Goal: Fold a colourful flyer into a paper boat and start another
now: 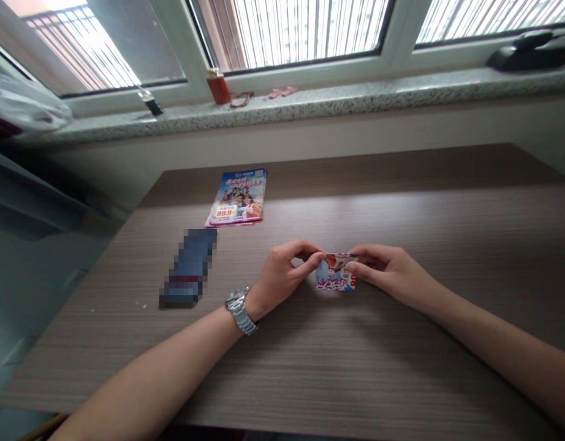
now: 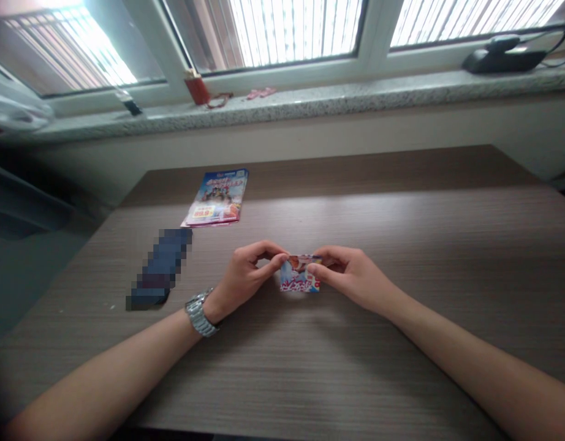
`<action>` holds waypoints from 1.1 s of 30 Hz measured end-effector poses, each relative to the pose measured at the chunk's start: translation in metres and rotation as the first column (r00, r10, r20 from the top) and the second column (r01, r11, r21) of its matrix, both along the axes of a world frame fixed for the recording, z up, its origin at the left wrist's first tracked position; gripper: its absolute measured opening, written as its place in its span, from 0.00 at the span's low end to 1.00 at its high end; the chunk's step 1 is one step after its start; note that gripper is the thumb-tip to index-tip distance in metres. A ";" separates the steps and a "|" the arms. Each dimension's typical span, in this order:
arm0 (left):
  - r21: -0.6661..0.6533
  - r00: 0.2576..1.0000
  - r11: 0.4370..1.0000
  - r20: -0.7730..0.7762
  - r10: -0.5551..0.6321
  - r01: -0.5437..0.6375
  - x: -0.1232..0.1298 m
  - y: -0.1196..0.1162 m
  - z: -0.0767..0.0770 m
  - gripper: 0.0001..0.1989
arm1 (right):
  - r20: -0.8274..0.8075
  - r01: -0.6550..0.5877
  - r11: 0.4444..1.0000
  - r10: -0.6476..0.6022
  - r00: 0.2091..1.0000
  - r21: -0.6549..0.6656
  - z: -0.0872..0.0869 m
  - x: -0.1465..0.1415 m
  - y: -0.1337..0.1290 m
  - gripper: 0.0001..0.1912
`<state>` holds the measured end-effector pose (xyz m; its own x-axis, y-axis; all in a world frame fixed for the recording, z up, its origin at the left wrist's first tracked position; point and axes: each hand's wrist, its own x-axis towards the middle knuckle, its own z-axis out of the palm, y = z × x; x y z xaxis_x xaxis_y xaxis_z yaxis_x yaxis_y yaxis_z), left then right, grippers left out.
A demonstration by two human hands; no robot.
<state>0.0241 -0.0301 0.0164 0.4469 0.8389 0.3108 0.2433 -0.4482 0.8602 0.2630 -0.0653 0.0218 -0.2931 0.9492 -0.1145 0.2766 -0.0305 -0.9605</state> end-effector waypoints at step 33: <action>-0.191 0.990 0.977 0.118 -0.073 0.095 0.001 0.000 -0.001 0.10 | 0.054 0.011 0.999 -0.013 0.998 0.037 -0.006 0.001 0.000 0.17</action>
<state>0.0247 -0.0299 0.0149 0.4907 0.8492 0.1950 0.1116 -0.2832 0.9525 0.2640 -0.0657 0.0159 -0.2761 0.9564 -0.0948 0.3280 0.0011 -0.9447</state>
